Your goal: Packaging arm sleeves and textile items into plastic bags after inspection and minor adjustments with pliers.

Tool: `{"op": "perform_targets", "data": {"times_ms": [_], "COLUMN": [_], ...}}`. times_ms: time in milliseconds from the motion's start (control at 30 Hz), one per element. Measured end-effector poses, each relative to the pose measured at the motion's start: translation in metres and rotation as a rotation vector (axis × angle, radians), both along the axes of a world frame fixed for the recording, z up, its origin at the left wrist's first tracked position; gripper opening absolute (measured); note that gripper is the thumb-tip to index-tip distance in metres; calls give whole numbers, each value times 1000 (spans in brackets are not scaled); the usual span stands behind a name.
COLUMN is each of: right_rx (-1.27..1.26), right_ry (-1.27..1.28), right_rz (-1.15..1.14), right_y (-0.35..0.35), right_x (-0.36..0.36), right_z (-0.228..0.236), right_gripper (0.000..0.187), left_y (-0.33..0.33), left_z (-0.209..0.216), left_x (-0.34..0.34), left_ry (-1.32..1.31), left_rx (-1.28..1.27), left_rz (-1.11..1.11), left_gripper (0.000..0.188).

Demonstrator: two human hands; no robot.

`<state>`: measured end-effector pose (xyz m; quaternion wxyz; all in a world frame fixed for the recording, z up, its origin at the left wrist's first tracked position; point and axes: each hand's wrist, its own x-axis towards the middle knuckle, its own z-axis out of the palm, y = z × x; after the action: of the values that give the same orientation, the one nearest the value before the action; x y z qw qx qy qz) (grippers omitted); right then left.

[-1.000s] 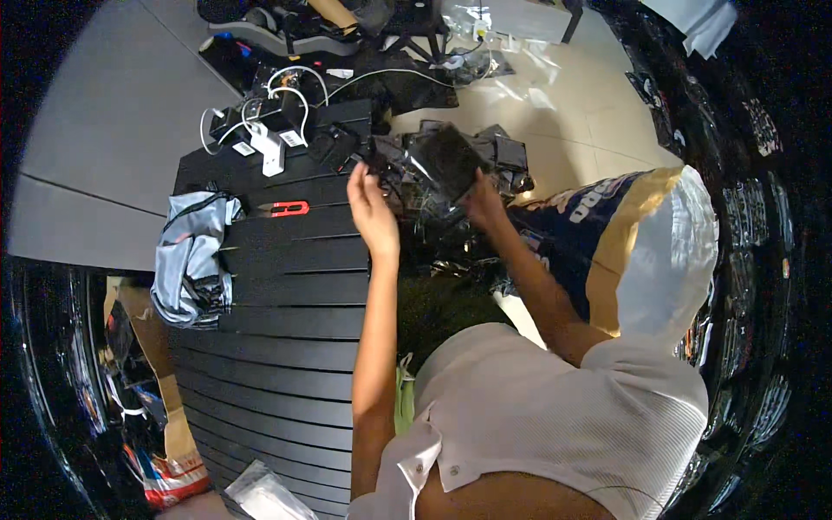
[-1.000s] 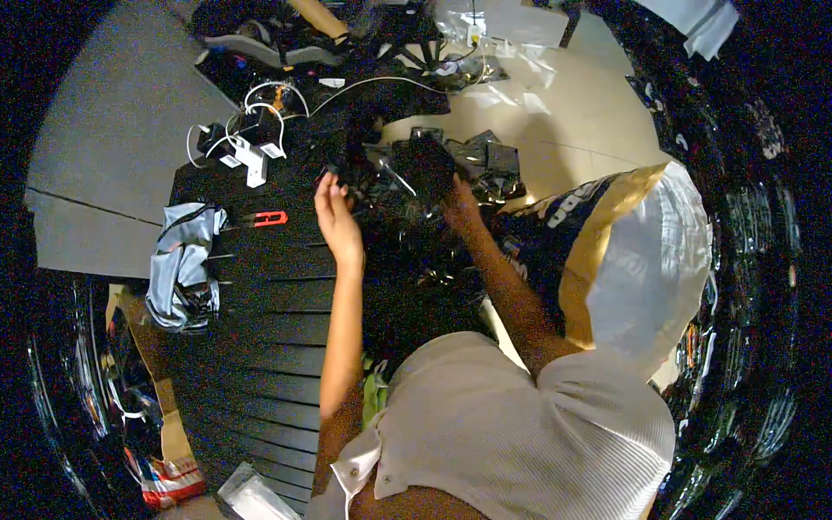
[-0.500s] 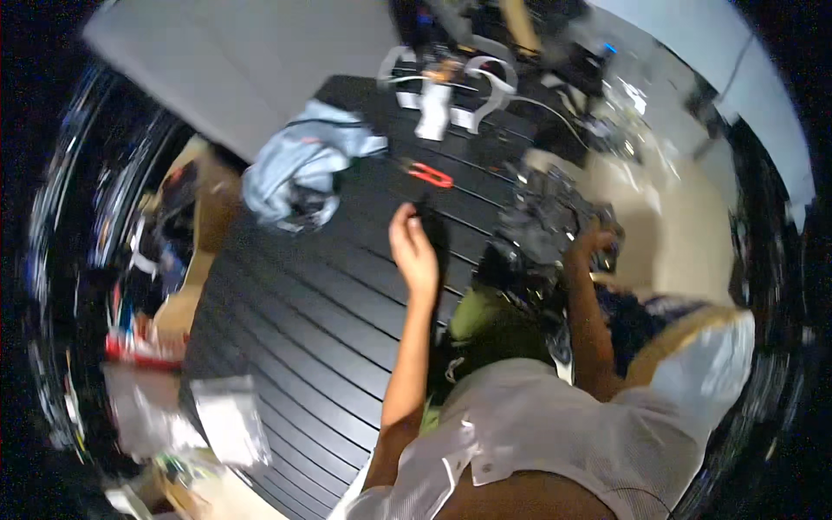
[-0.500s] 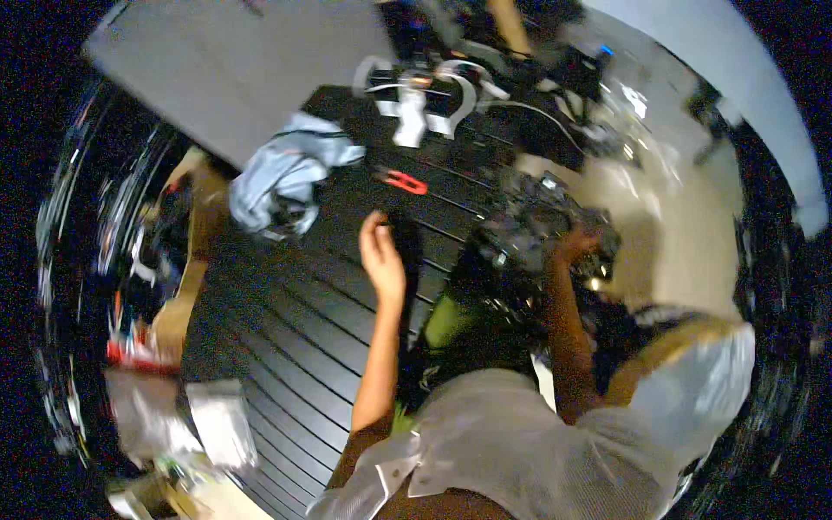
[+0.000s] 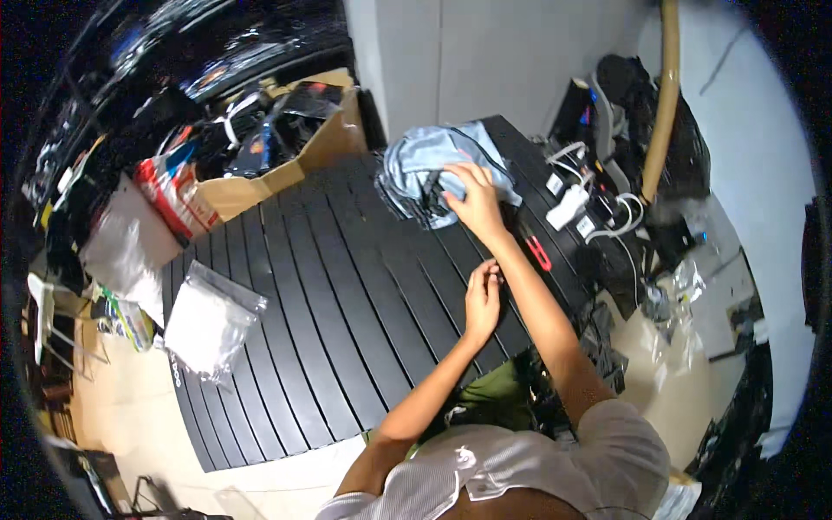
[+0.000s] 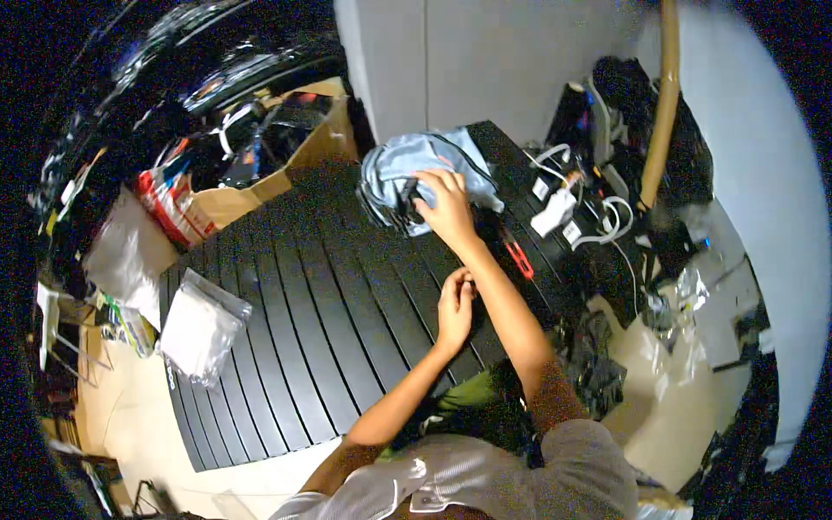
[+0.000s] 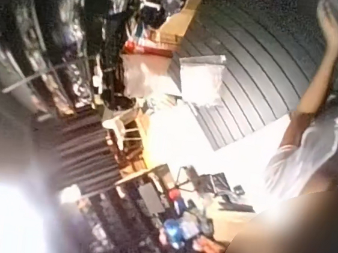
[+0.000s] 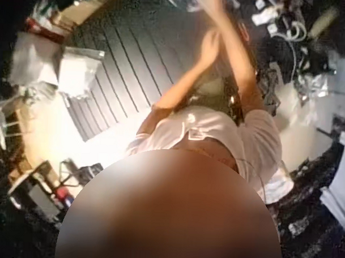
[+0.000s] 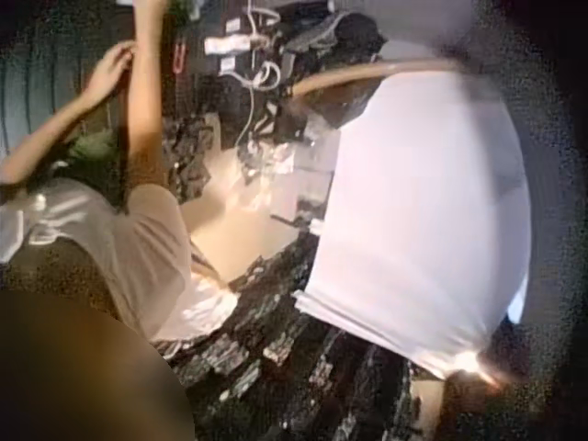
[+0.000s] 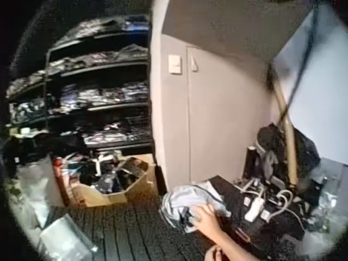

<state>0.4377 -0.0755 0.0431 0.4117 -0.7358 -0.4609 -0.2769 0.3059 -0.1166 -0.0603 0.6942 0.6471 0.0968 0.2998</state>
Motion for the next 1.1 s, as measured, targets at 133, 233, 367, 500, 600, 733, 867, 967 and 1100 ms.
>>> {"op": "perform_targets", "data": {"times_ms": [133, 233, 367, 500, 600, 733, 867, 967, 1100], "right_rx": [-408, -592, -133, 291, 531, 419, 438, 494, 653], "right_ry": [-144, -153, 167, 537, 574, 632, 768, 897, 672], "right_rz": [-68, -189, 68, 176, 659, 989, 977, 1048, 587], "right_y": [69, 73, 90, 59, 30, -21, -50, -56, -76], "right_x": [12, 33, 15, 11, 0, -60, -67, -73, -40], "right_z": [-11, -16, 56, 174, 231, 280, 274, 257, 238], "right_gripper": [42, 22, 24, 16, 10, 19, 23, 20, 10], "left_y": [6, -1, 11, 16, 40, 85, 126, 140, 134], "left_z": [-12, -7, -18, 33, 76, 159, 217, 225, 246], "left_x": [-2, -2, -4, -20, -28, -43, -61, -78, -111], "left_ry": [2, 12, -23, -23, -38, -249, -455, -281, -342], "left_rx": [212, 193, 55, 337, 399, 471, 95, 86, 87], "left_rz": [130, 64, 69, 344, 469, 681, 192, 6, 4], "left_gripper": [26, 26, 36, 51, 70, 97, 89, 26, 17]}}
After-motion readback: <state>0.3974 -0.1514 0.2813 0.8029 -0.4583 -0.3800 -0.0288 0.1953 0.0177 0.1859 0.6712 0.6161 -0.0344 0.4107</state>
